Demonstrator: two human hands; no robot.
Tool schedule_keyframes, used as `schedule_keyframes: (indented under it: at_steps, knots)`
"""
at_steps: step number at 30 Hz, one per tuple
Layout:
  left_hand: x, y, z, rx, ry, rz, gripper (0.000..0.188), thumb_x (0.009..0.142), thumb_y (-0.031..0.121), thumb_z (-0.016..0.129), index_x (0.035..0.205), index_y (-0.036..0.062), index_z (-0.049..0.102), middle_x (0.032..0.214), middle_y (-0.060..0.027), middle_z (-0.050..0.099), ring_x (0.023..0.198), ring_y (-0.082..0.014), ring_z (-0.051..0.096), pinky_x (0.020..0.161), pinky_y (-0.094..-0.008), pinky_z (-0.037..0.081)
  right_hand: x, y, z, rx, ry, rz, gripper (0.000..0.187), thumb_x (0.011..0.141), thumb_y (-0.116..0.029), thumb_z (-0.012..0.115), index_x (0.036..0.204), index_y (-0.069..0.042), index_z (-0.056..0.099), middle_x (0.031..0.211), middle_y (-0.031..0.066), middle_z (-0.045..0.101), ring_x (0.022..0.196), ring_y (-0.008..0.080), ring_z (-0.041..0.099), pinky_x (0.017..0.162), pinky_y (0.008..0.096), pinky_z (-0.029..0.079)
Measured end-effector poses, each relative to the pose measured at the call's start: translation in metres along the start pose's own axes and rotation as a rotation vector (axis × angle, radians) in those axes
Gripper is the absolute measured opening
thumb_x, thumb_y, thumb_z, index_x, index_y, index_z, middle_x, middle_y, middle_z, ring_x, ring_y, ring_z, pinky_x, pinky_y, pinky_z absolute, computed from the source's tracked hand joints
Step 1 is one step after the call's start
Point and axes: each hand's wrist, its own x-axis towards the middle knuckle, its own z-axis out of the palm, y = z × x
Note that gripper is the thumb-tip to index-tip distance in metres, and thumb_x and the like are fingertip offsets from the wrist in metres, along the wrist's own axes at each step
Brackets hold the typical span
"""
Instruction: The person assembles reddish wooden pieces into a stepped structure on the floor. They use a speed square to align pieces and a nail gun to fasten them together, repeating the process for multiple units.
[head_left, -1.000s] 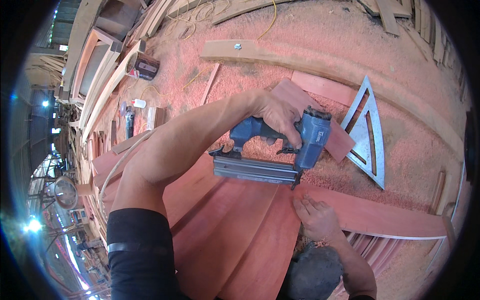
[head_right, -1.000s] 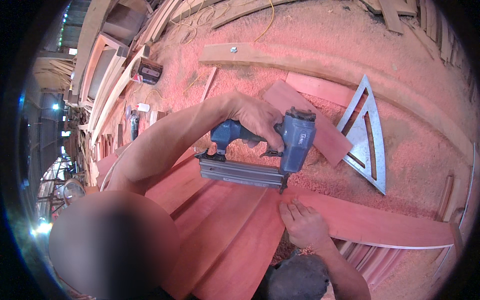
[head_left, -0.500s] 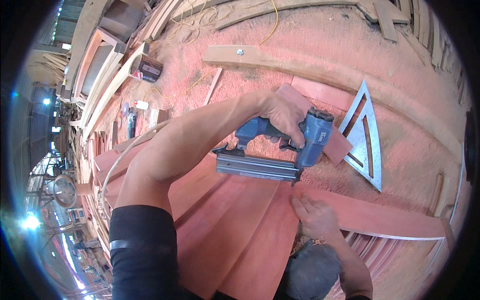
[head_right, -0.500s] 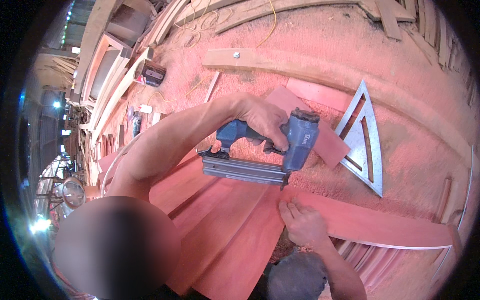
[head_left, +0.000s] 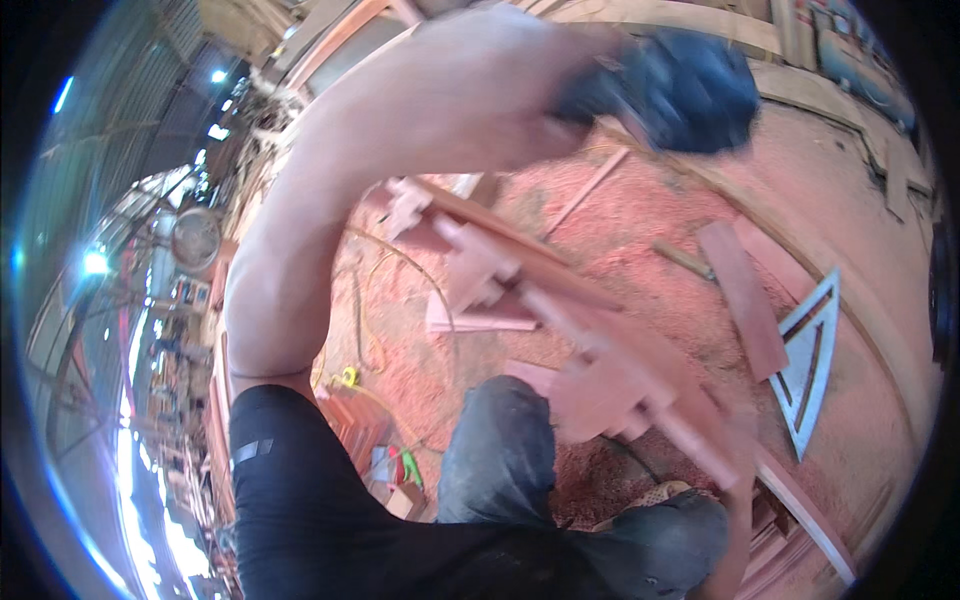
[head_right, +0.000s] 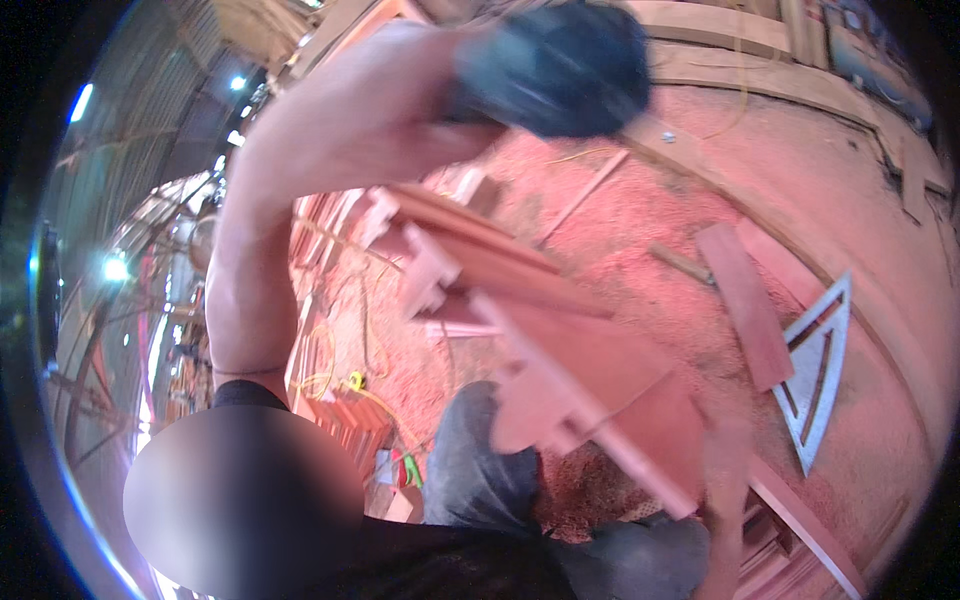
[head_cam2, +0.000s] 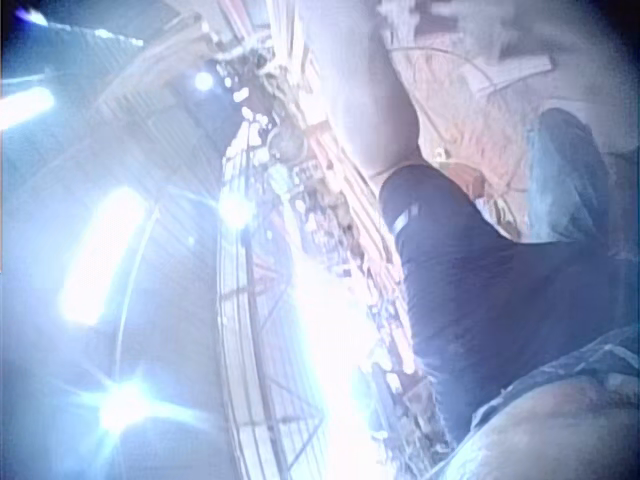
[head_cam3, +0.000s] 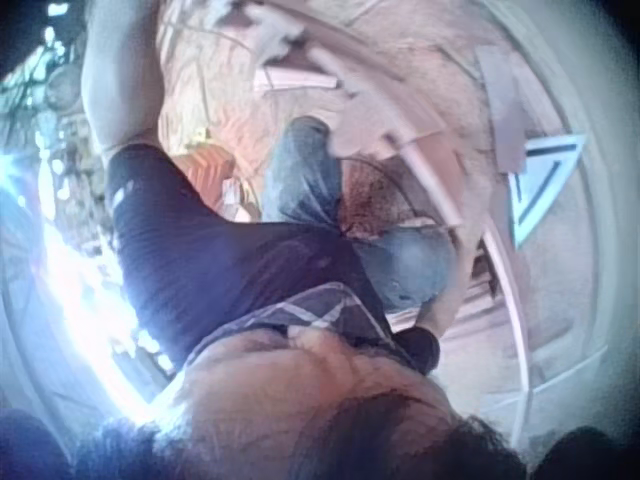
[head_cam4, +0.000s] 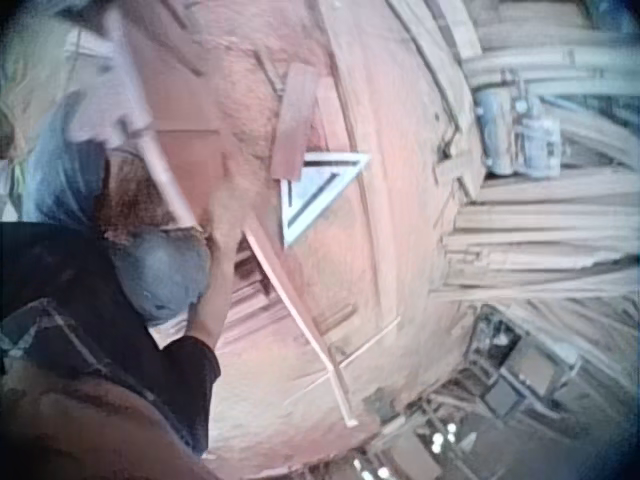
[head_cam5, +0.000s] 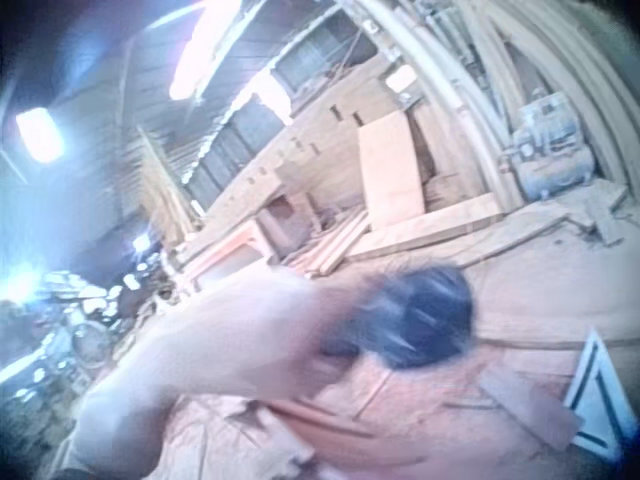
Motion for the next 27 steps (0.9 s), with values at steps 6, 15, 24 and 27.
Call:
schedule_keyframes:
  at_steps: [6,15,24,27]
  knots:
    - [-0.241,-0.001,-0.025,-0.226,0.473,-0.781,0.041,0.099,0.012,0.079,0.136,-0.0036,0.069,0.116,-0.0064,0.076,0.101,-0.0139,0.067,0.089,-0.0321,0.056,0.017,0.023,0.009,-0.457,0.098,-0.296,0.035,0.089,-0.026,0.086,0.122,-0.015,0.082,0.116,0.0172,0.080,0.105,0.0385,0.076,0.093,0.0488,0.060]
    - [-0.445,-0.012,0.324,-0.442,0.136,-1.111,0.055,0.098,0.017,0.073,0.151,0.0085,0.059,0.107,-0.0255,0.079,0.098,-0.0419,0.077,0.082,-0.0553,0.059,0.024,0.044,0.011,-0.436,0.227,-0.451,0.049,0.085,-0.036,0.089,0.126,-0.010,0.081,0.127,0.0204,0.076,0.121,0.0469,0.068,0.107,0.0537,0.053]
    - [-0.472,0.055,0.498,-0.354,-0.194,-1.159,0.062,0.099,0.025,0.074,0.153,0.0006,0.054,0.107,-0.0326,0.076,0.094,-0.0471,0.076,0.076,-0.0578,0.059,0.031,0.040,0.008,-0.487,0.209,-0.339,0.049,0.091,-0.048,0.081,0.114,-0.006,0.082,0.100,0.0262,0.079,0.097,0.0480,0.075,0.085,0.0543,0.060]
    - [-0.415,-0.006,0.384,-0.461,-0.381,-0.942,0.032,0.099,0.029,0.078,0.114,0.0009,0.078,0.104,-0.0219,0.079,0.084,-0.0386,0.076,0.074,-0.0490,0.059,0.035,0.037,0.007,-0.349,0.205,-0.415,0.051,0.090,-0.052,0.081,0.112,-0.006,0.083,0.104,0.0263,0.079,0.099,0.0477,0.075,0.087,0.0544,0.060]
